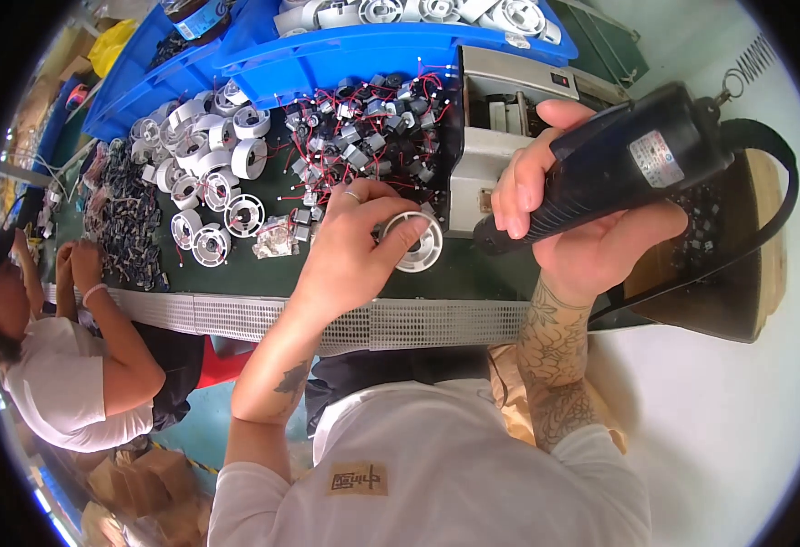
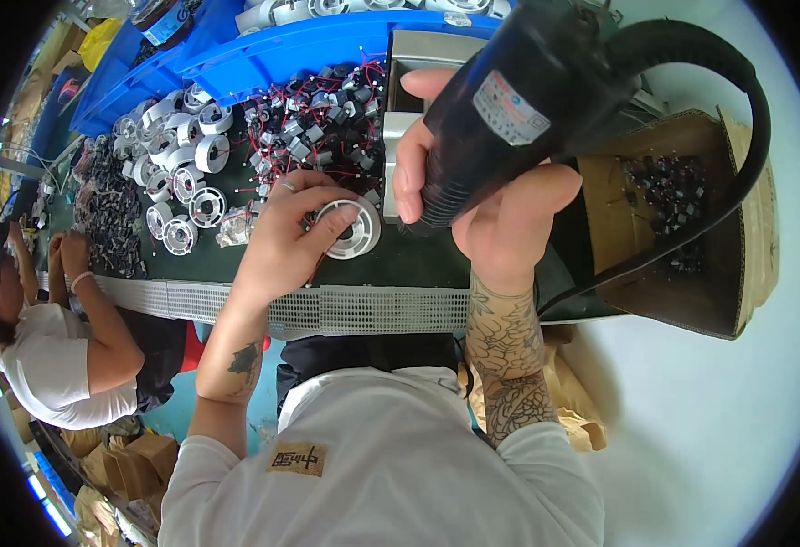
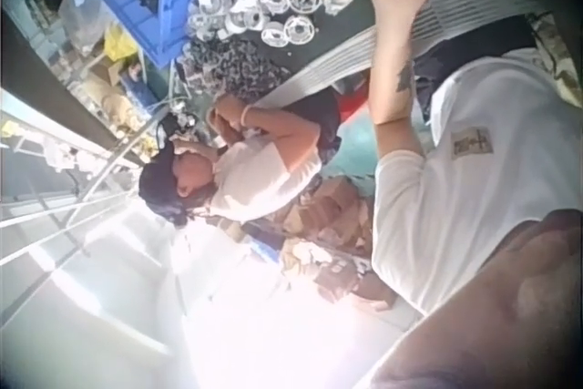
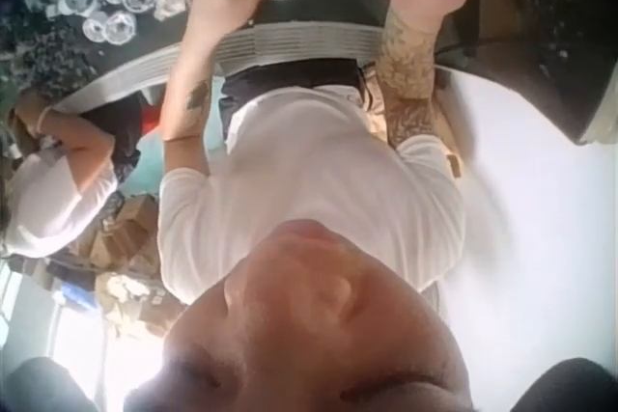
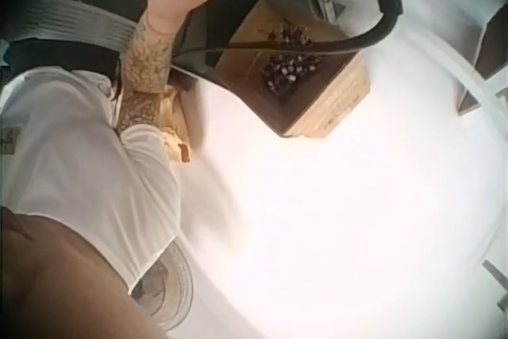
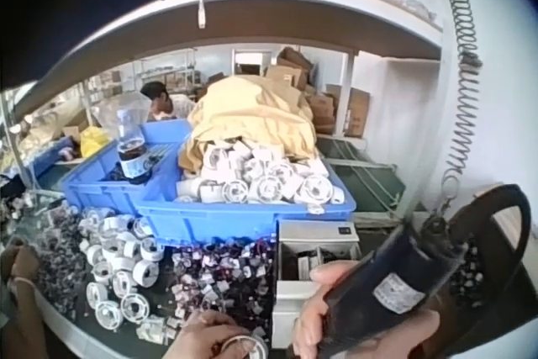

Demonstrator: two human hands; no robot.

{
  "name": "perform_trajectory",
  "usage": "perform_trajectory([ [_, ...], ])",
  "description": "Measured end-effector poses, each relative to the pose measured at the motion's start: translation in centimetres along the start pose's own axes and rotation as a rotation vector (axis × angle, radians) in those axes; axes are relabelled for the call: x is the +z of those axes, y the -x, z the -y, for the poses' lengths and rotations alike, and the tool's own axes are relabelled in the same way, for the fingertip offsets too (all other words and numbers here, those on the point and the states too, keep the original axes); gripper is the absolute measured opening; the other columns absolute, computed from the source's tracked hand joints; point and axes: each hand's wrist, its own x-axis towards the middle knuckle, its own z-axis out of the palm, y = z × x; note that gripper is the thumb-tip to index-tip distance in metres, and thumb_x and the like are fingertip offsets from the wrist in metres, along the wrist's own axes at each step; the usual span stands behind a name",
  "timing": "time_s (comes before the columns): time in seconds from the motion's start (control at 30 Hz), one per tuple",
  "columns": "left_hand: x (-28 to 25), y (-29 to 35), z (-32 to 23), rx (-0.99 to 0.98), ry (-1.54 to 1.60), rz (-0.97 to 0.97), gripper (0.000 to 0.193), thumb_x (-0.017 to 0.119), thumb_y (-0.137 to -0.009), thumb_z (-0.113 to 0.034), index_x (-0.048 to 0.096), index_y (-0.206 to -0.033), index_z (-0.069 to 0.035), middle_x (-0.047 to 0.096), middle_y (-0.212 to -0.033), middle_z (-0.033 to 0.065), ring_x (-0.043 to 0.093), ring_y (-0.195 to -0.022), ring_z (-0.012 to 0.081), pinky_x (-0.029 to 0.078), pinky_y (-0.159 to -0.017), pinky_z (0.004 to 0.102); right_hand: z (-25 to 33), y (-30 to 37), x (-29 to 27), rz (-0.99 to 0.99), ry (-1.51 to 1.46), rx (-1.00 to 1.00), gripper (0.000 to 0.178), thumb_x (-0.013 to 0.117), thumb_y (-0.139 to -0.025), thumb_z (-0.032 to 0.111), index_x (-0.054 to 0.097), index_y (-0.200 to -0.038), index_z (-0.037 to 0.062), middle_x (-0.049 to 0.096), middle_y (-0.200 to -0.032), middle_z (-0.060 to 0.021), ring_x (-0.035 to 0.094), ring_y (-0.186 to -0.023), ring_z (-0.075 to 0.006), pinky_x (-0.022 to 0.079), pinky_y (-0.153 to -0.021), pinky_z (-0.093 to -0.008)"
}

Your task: Assembling electronic housing components on an industrial production line.

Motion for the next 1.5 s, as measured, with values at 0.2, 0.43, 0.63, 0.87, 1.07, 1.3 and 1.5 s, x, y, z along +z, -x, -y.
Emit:
perform_trajectory([
  [0.2,0.2,0.0,1.1,0.017,0.216,-0.236,0.031,0.065,-0.092,-0.021,0.063,-0.114,0.001,0.061,-0.099,0.0142,0.057,-0.076,0.0195,0.046,-0.065,0.0303,1.0,-0.9,1.2,-0.020,-0.011,-0.026,0.111,0.015,-0.077,0.089,0.043,-0.133,-0.0031,0.055,-0.070,-0.0095,0.048,-0.048,-0.0186,0.043,-0.048,-0.0328],
  [0.43,1.0,2.3,-1.1,0.149,-0.153,-0.182,0.072,0.087,-0.063,-0.027,0.055,-0.124,-0.003,0.053,-0.115,0.0156,0.051,-0.103,0.0337,0.045,-0.088,0.0415,0.7,-2.2,4.0,-0.156,-0.277,0.058,0.119,0.016,-0.071,0.094,0.044,-0.134,-0.0032,0.058,-0.072,-0.0123,0.049,-0.049,-0.0218,0.045,-0.052,-0.0346],
  [0.63,2.2,2.4,-0.7,0.118,-0.158,-0.241,0.058,0.083,-0.066,-0.018,0.060,-0.117,-0.003,0.055,-0.110,0.0129,0.051,-0.098,0.0321,0.045,-0.085,0.0416,-0.8,-2.2,3.9,-0.072,-0.325,0.088,0.124,0.020,-0.065,0.098,0.045,-0.130,-0.0042,0.059,-0.073,-0.0138,0.052,-0.053,-0.0230,0.047,-0.054,-0.0351],
  [0.87,2.2,2.4,-0.5,0.131,-0.141,-0.255,0.056,0.083,-0.066,-0.016,0.061,-0.116,-0.004,0.056,-0.110,0.0124,0.051,-0.098,0.0321,0.045,-0.085,0.0418,-1.6,-2.0,4.1,-0.117,-0.344,0.108,0.125,0.021,-0.063,0.099,0.045,-0.130,-0.0037,0.058,-0.073,-0.0127,0.053,-0.056,-0.0226,0.047,-0.053,-0.0347],
  [1.07,1.9,2.6,-0.3,0.153,-0.131,-0.263,0.056,0.082,-0.067,-0.015,0.060,-0.117,-0.003,0.056,-0.110,0.0135,0.052,-0.099,0.0329,0.046,-0.084,0.0421,-2.0,-1.9,4.0,-0.029,-0.343,0.103,0.127,0.021,-0.059,0.101,0.047,-0.127,-0.0024,0.059,-0.076,-0.0119,0.053,-0.058,-0.0218,0.046,-0.053,-0.0340],
  [1.3,0.2,3.8,-1.0,0.140,-0.182,-0.265,0.047,0.081,-0.069,-0.015,0.060,-0.109,-0.002,0.056,-0.110,0.0147,0.054,-0.098,0.0339,0.046,-0.083,0.0422,-1.4,-1.8,4.8,-0.072,-0.301,0.135,0.122,0.019,-0.061,0.101,0.050,-0.121,-0.0013,0.057,-0.076,-0.0115,0.052,-0.057,-0.0217,0.045,-0.053,-0.0343],
  [1.5,-0.4,4.1,-1.2,0.096,-0.255,-0.220,0.029,0.080,-0.072,-0.016,0.059,-0.087,-0.001,0.056,-0.081,0.0111,0.055,-0.080,0.0321,0.046,-0.069,0.0428,-1.7,-1.7,4.4,-0.032,-0.343,0.115,0.121,0.021,-0.060,0.101,0.050,-0.119,-0.0006,0.057,-0.075,-0.0112,0.052,-0.057,-0.0212,0.044,-0.053,-0.0338],
])
